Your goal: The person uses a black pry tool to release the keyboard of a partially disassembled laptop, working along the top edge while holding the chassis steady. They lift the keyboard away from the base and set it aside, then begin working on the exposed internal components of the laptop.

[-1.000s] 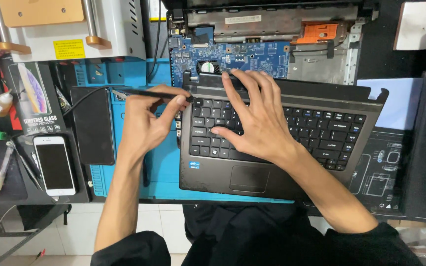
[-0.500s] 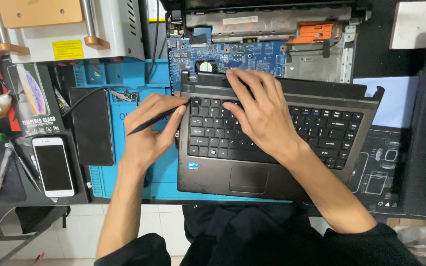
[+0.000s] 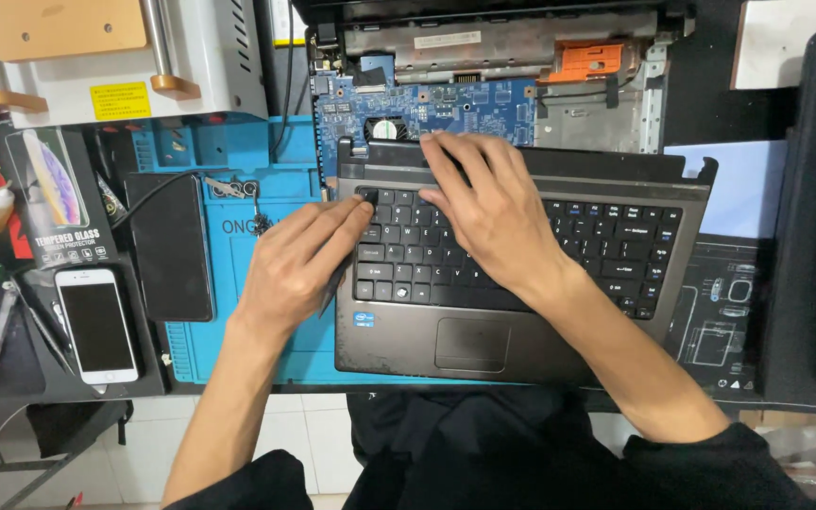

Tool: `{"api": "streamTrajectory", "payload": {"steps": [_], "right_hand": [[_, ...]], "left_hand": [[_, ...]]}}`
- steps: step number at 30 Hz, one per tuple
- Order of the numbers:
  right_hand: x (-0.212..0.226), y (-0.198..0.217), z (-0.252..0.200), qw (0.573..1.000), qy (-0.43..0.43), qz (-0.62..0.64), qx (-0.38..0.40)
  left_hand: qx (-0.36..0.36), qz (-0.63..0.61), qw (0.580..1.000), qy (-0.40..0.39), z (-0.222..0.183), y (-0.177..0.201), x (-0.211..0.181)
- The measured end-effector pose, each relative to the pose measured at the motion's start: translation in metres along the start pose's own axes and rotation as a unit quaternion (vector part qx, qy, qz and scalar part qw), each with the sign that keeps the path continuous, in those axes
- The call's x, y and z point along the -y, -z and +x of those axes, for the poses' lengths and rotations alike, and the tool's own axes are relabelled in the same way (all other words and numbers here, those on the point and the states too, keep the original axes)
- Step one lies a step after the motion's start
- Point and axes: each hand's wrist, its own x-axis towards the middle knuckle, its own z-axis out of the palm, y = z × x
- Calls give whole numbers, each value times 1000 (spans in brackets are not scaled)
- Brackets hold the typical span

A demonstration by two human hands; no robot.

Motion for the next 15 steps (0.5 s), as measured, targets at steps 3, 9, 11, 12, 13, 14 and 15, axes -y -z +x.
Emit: {"api": "streamTrajectory", "payload": {"steps": [3,9,11,12,13,14,15], "right_hand": [[-1,-2,4,995,39,-89,22],[-6,2,11,978,115,-170,44],[-6,2,15,972,123,-192,54],[-6,3,14,966,129,-214,67],[-4,3,14,966,128,-212,68],[-2,4,14,961,134,-231,71],[-4,6,17,954,139,-255,70]], "left_hand": [[5,90,992,-88,0,-3,5],[-1,191,970,-149,-2,-11,8],[-2,197,969,-149,3,-15,9],[-2,200,968,-149,4,-17,8],[1,199,969,-149,3,-15,9],[-3,168,976,-138,2,-14,9],[-10,137,982,-131,5,-14,12]]}}
